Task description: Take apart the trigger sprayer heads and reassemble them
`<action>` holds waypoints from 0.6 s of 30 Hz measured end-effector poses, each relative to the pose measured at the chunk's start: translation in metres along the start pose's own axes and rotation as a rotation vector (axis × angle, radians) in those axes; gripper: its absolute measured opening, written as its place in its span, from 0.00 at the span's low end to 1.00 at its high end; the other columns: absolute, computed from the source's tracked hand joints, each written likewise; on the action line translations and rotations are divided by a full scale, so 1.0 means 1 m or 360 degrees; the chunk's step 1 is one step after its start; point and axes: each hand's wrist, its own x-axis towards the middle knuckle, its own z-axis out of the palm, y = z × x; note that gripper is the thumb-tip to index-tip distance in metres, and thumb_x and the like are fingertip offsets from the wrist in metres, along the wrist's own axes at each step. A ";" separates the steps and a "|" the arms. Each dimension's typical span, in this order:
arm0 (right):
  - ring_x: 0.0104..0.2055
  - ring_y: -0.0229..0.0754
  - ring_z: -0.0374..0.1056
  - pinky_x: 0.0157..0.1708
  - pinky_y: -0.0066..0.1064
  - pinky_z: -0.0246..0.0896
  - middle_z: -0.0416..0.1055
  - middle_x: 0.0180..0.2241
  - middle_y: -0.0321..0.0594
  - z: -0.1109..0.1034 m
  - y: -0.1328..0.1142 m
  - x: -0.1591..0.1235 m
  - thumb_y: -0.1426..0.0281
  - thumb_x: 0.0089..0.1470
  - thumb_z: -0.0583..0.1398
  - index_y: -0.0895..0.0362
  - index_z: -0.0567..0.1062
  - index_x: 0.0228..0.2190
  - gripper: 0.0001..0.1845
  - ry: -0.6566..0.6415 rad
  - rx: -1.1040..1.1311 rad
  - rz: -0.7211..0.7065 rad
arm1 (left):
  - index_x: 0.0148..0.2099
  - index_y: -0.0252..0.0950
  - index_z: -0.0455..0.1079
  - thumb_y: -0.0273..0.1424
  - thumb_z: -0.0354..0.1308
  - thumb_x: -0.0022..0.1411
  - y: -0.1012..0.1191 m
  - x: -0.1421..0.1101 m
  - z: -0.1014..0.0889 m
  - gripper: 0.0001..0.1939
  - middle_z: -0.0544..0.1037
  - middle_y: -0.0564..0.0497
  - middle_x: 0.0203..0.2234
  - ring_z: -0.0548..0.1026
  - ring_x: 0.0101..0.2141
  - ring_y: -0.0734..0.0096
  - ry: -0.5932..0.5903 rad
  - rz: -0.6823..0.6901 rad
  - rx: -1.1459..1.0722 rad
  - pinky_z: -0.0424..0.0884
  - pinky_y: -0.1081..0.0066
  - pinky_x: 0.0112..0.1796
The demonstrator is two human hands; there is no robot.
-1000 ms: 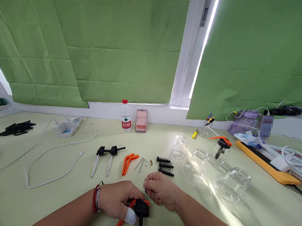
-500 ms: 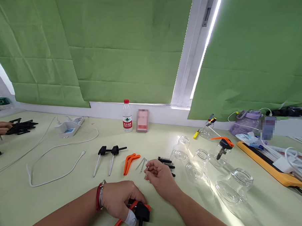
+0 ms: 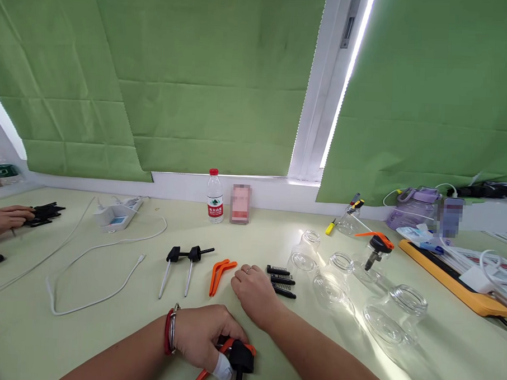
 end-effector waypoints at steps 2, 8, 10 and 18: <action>0.39 0.44 0.63 0.36 0.34 0.54 0.70 0.32 0.42 0.000 0.000 -0.001 0.76 0.56 0.55 0.58 0.71 0.30 0.06 -0.0001 -0.0024 -0.0021 | 0.45 0.41 0.75 0.40 0.64 0.45 -0.001 0.000 0.000 0.22 0.73 0.56 0.25 0.64 0.23 0.77 0.0012 0.0027 0.0022 0.61 0.78 0.23; 0.39 0.44 0.63 0.37 0.34 0.55 0.70 0.33 0.42 0.003 0.001 -0.004 0.77 0.56 0.54 0.58 0.72 0.33 0.08 -0.0021 0.0038 -0.0003 | 0.43 0.41 0.75 0.41 0.63 0.47 -0.003 0.001 0.000 0.20 0.73 0.56 0.25 0.65 0.23 0.76 0.0029 0.0048 0.0073 0.61 0.78 0.23; 0.40 0.45 0.63 0.39 0.34 0.56 0.70 0.33 0.42 0.005 0.002 -0.005 0.78 0.56 0.53 0.58 0.72 0.34 0.08 -0.0034 0.0078 -0.0013 | 0.42 0.41 0.75 0.42 0.63 0.47 -0.003 0.001 0.000 0.20 0.72 0.56 0.24 0.65 0.23 0.76 0.0030 0.0045 0.0087 0.61 0.78 0.23; 0.44 0.45 0.64 0.44 0.37 0.59 0.72 0.41 0.46 -0.021 0.007 -0.010 0.77 0.58 0.48 0.58 0.73 0.39 0.15 0.0229 0.0714 0.0308 | 0.40 0.37 0.74 0.37 0.64 0.46 0.000 -0.001 -0.002 0.17 0.67 0.57 0.21 0.61 0.22 0.78 0.0069 0.0018 -0.0134 0.61 0.78 0.23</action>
